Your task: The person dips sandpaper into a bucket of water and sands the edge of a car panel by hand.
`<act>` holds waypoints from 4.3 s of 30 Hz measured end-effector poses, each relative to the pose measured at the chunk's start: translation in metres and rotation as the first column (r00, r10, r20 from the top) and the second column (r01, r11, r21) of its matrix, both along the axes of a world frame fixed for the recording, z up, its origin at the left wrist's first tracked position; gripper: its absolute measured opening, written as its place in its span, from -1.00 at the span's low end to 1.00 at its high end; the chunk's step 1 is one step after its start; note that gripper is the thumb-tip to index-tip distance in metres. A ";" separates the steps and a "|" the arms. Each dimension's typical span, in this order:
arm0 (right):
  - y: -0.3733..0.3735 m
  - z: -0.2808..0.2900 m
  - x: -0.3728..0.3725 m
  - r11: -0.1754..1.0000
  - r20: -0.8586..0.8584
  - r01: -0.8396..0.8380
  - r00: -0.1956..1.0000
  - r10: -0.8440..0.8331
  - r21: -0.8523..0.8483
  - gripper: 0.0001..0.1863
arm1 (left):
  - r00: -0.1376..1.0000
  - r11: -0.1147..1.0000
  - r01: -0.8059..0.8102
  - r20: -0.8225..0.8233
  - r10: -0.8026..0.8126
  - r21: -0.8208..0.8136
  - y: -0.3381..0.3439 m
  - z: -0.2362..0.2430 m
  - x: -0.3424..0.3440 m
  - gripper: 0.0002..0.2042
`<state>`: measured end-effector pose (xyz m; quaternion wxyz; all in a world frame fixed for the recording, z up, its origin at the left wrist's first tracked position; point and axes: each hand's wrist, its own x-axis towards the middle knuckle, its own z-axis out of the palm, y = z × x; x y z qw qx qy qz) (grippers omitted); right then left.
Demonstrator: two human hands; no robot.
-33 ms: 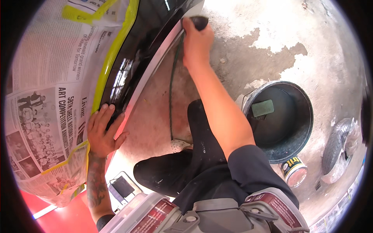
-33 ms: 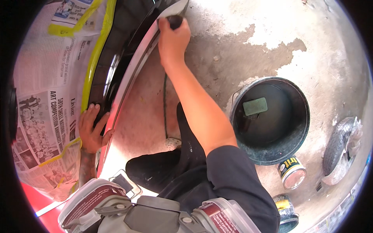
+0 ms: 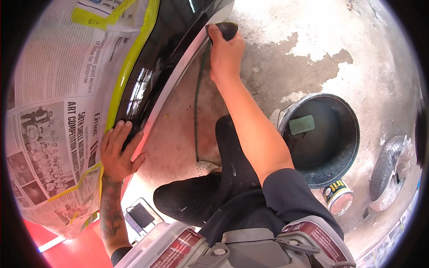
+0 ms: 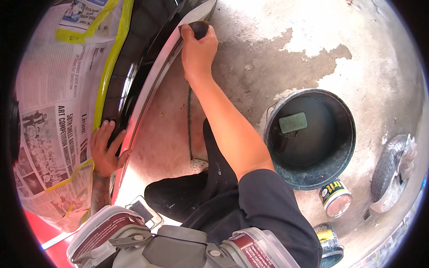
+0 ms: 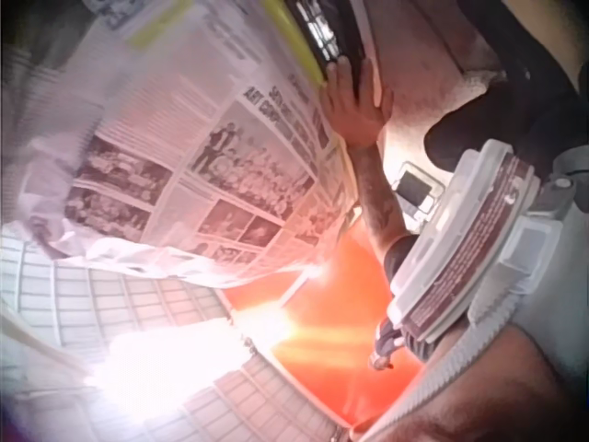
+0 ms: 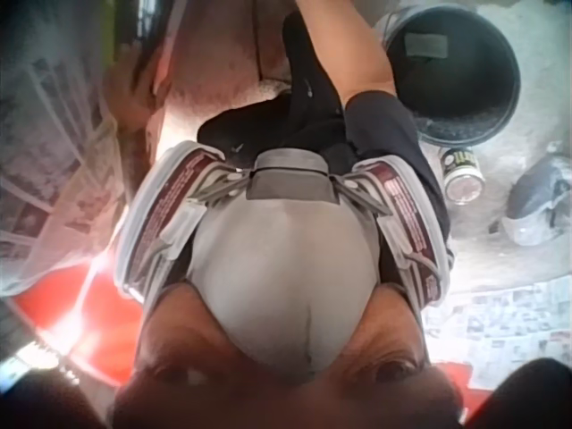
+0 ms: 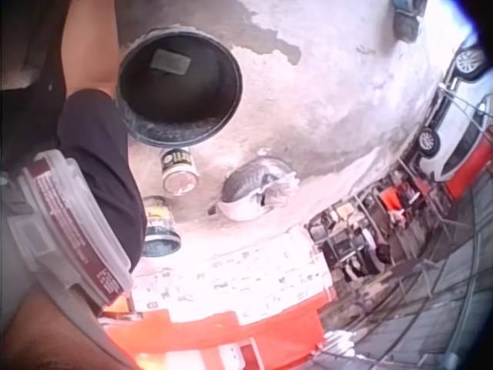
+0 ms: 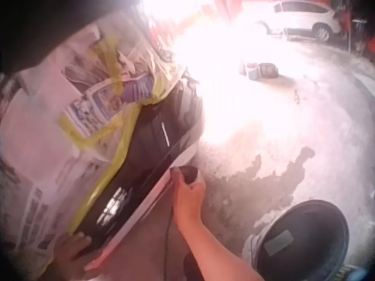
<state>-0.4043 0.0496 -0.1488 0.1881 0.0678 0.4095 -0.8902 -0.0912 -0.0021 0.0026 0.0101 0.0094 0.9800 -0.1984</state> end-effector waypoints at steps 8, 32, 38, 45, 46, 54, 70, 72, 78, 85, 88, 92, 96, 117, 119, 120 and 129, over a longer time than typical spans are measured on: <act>-0.001 0.006 -0.006 1.000 0.028 -0.010 1.000 0.010 0.013 -0.85 | 1.000 1.000 0.004 0.007 -0.004 -0.017 0.000 0.000 -0.001 -0.56; -0.009 -0.014 -0.010 0.995 -0.017 -0.027 1.000 0.025 -0.092 -0.77 | 1.000 1.000 0.013 -0.017 -0.013 0.012 0.001 0.000 -0.002 -0.56; -0.013 -0.007 -0.041 0.994 0.184 -0.049 0.981 0.067 -0.101 -0.85 | 1.000 1.000 0.017 -0.023 -0.016 0.015 0.000 -0.001 -0.001 -0.56; -0.019 -0.004 -0.044 0.984 0.192 -0.028 0.979 0.063 -0.177 -0.84 | 1.000 1.000 0.003 0.005 -0.003 -0.005 0.000 0.000 -0.001 -0.54; -0.020 -0.006 -0.040 0.985 0.211 -0.075 0.972 0.107 -0.153 -0.84 | 1.000 1.000 -0.001 0.003 0.001 -0.009 0.000 0.000 -0.001 -0.54; -0.047 -0.069 -0.119 0.956 0.319 -0.235 0.905 0.282 -0.177 -0.84 | 1.000 1.000 -0.001 0.015 0.002 -0.028 -0.002 0.000 0.001 -0.55; -0.019 -0.022 -0.061 0.984 0.259 -0.178 0.950 0.174 -0.006 -0.83 | 1.000 0.999 0.008 0.006 -0.008 -0.044 0.001 0.001 -0.002 -0.57; -0.018 -0.011 -0.039 0.996 0.244 -0.092 0.966 0.086 0.013 -0.83 | 1.000 0.999 0.008 0.001 -0.008 -0.048 0.001 0.000 -0.002 -0.57; -0.002 0.002 0.041 0.994 -0.054 0.107 0.993 -0.108 -0.021 -0.84 | 1.000 0.999 0.005 -0.010 -0.005 -0.036 0.000 -0.001 -0.002 -0.57; 0.003 0.004 0.056 0.948 -0.461 0.164 0.887 -0.021 0.272 -0.80 | 1.000 0.999 0.006 -0.014 -0.007 -0.037 0.001 0.001 -0.002 -0.59; 0.001 0.016 0.055 0.984 -0.165 0.173 0.970 -0.179 -0.047 -0.80 | 1.000 1.000 0.000 -0.020 0.000 -0.020 0.002 0.001 -0.002 -0.60; 0.014 0.030 0.108 0.968 -0.239 0.034 0.971 0.027 0.248 -0.81 | 1.000 1.000 -0.012 -0.015 0.012 0.008 0.003 0.002 -0.004 -0.59; 0.018 0.013 0.145 0.959 -0.318 -0.045 0.938 0.137 0.281 -0.81 | 1.000 0.999 -0.025 -0.011 0.026 0.024 0.004 0.004 -0.006 -0.57; 0.024 0.010 0.162 0.930 -0.236 -0.255 0.918 0.319 0.266 -0.79 | 0.999 0.999 -0.025 -0.046 0.027 0.037 0.003 0.003 -0.003 -0.56; 0.018 0.007 0.157 0.980 -0.094 -0.162 0.984 0.151 -0.119 -0.79 | 0.998 0.999 -0.026 -0.051 0.028 0.044 0.003 0.001 -0.002 -0.56; 0.019 0.006 0.160 0.981 -0.058 -0.189 0.981 0.186 -0.053 -0.78 | 0.998 0.999 -0.026 -0.053 0.028 0.043 0.002 0.001 -0.002 -0.56; 0.022 0.002 0.164 0.973 -0.102 -0.231 0.967 0.233 0.023 -0.80 | 0.998 0.999 -0.033 -0.053 0.034 0.032 0.004 0.001 -0.003 -0.57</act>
